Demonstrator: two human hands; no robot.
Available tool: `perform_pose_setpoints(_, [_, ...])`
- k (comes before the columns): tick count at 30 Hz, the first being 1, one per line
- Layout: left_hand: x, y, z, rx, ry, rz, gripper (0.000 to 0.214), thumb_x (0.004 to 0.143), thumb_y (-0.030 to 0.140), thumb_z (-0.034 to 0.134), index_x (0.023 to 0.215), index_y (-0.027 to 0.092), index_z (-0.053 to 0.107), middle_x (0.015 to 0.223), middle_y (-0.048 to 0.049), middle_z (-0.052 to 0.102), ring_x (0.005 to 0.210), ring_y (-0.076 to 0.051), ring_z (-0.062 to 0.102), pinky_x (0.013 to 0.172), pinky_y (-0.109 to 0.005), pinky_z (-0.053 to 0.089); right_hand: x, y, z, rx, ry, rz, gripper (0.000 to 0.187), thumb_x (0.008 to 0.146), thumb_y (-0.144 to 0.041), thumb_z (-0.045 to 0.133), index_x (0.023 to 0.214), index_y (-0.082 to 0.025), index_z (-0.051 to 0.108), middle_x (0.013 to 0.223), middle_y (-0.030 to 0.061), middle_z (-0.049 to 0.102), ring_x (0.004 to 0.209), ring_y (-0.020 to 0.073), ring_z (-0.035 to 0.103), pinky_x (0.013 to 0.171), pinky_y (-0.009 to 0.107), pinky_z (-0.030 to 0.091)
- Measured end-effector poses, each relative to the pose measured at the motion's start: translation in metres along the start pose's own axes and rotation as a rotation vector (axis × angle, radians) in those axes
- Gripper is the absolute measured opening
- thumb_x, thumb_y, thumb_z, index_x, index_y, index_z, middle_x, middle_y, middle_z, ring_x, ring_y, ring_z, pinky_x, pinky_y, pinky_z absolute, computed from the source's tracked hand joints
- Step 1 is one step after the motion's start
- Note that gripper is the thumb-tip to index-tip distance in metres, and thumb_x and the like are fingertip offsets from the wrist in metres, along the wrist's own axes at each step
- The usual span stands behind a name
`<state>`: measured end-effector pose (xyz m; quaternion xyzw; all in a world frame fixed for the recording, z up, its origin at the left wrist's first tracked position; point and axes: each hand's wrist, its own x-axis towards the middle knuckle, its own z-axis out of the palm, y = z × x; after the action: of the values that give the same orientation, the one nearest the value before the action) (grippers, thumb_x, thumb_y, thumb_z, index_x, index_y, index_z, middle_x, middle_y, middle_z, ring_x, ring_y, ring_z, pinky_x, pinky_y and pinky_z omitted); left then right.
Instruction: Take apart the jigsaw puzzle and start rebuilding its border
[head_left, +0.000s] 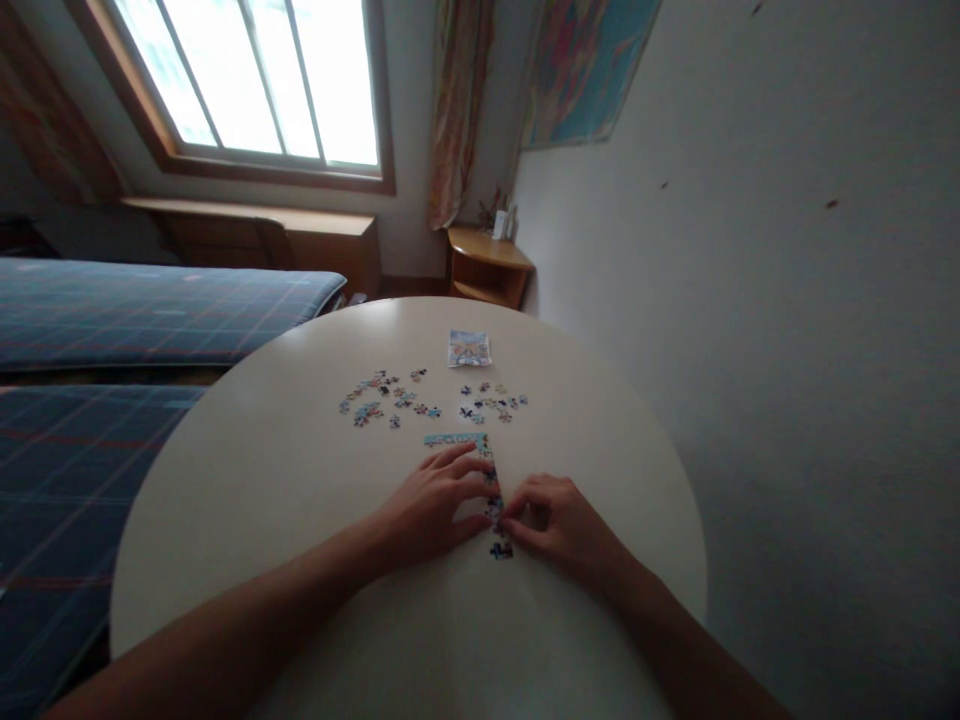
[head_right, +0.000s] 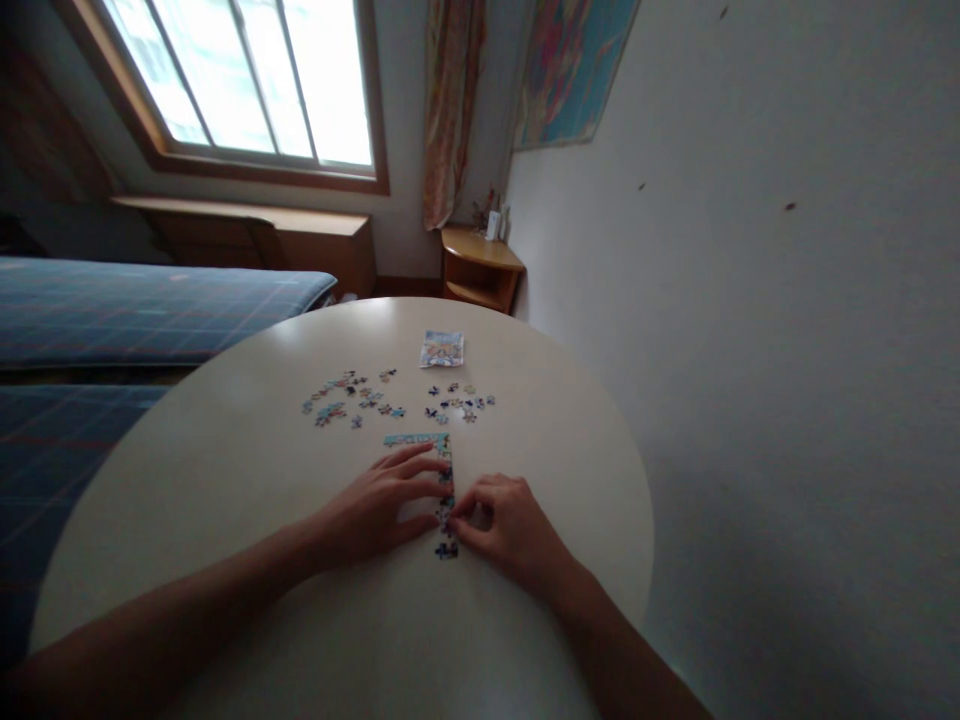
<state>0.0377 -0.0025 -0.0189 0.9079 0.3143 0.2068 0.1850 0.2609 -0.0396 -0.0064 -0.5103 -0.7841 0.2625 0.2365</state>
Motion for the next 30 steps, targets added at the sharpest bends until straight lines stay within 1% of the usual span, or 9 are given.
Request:
perform_pose_setpoints(4, [0.0,0.001,0.0,0.009,-0.014,-0.006,0.03,0.083,0.026,0.07,0.113,0.03,0.069,0.134,0.0006,0.061,0.139,-0.029,0.039,0.114,-0.048,0.036,-0.001,0.004,0.002,-0.016,0.0,-0.026,0.002,0.077,-0.022,0.074,0.077,-0.024,0.073,0.078,0.0001,0.068,0.075,0.016,0.06,0.077,0.031,0.042])
perform_pose_setpoints(9, [0.001,0.003,0.0,0.021,-0.01,-0.015,0.029,0.084,0.027,0.07,0.112,0.03,0.069,0.134,0.0006,0.061,0.138,-0.029,0.041,0.113,-0.049,0.037,0.0,0.0,0.002,-0.047,0.019,-0.034,0.003,0.078,-0.022,0.074,0.077,-0.024,0.071,0.085,0.0008,0.069,0.087,0.0189,0.063,0.085,0.035,0.04])
perform_pose_setpoints(11, [0.001,0.004,0.0,0.024,-0.004,-0.02,0.028,0.084,0.028,0.07,0.111,0.029,0.069,0.133,0.0,0.061,0.137,-0.029,0.041,0.113,-0.049,0.037,0.0,-0.002,0.001,-0.068,0.015,-0.03,0.005,0.078,-0.021,0.074,0.077,-0.024,0.07,0.084,0.0003,0.069,0.086,0.019,0.062,0.086,0.036,0.039])
perform_pose_setpoints(14, [0.001,0.005,0.0,0.026,0.0,-0.019,0.027,0.083,0.028,0.07,0.11,0.028,0.069,0.132,-0.0007,0.061,0.137,-0.029,0.042,0.113,-0.049,0.037,-0.002,-0.002,-0.004,-0.064,-0.028,-0.033,0.007,0.079,-0.022,0.074,0.078,-0.023,0.067,0.081,-0.0009,0.067,0.082,0.0178,0.061,0.085,0.036,0.037])
perform_pose_setpoints(17, [0.001,0.006,0.0,0.025,0.005,-0.016,0.027,0.083,0.027,0.069,0.11,0.029,0.069,0.133,-0.0001,0.061,0.137,-0.029,0.042,0.113,-0.05,0.036,-0.006,-0.001,-0.01,-0.046,-0.103,-0.081,0.014,0.076,-0.027,0.078,0.079,-0.022,0.065,0.09,-0.0004,0.068,0.092,0.0192,0.061,0.091,0.038,0.034])
perform_pose_setpoints(20, [0.001,0.006,0.0,0.023,-0.005,-0.022,0.027,0.083,0.026,0.068,0.11,0.029,0.068,0.134,0.0,0.06,0.137,-0.029,0.041,0.113,-0.05,0.036,-0.01,-0.003,-0.015,-0.063,-0.15,-0.103,0.019,0.071,-0.028,0.082,0.082,-0.024,0.067,0.097,0.0001,0.067,0.101,0.0212,0.059,0.094,0.039,0.03])
perform_pose_setpoints(24, [0.0,0.006,-0.001,0.023,-0.014,-0.019,0.028,0.083,0.028,0.068,0.111,0.029,0.068,0.134,-0.0001,0.06,0.138,-0.029,0.04,0.113,-0.05,0.036,-0.011,-0.006,-0.016,-0.081,-0.17,-0.11,0.016,0.073,-0.027,0.081,0.085,-0.027,0.07,0.096,-0.0016,0.066,0.099,0.0192,0.059,0.094,0.038,0.027])
perform_pose_setpoints(27, [0.0,0.008,-0.003,0.033,-0.016,-0.013,0.033,0.08,0.03,0.071,0.113,0.029,0.067,0.135,-0.001,0.059,0.139,-0.03,0.039,0.114,-0.051,0.035,-0.01,-0.006,-0.014,-0.079,-0.168,-0.124,0.013,0.075,-0.025,0.078,0.084,-0.027,0.07,0.095,-0.0022,0.066,0.098,0.018,0.06,0.093,0.037,0.027])
perform_pose_setpoints(30, [0.0,0.01,-0.005,0.038,-0.027,-0.002,0.038,0.077,0.033,0.073,0.114,0.027,0.065,0.136,-0.0031,0.058,0.14,-0.032,0.038,0.114,-0.052,0.034,-0.01,-0.006,-0.014,-0.077,-0.164,-0.136,0.015,0.075,-0.022,0.076,0.088,-0.026,0.07,0.096,-0.0017,0.067,0.099,0.0181,0.06,0.093,0.037,0.027])
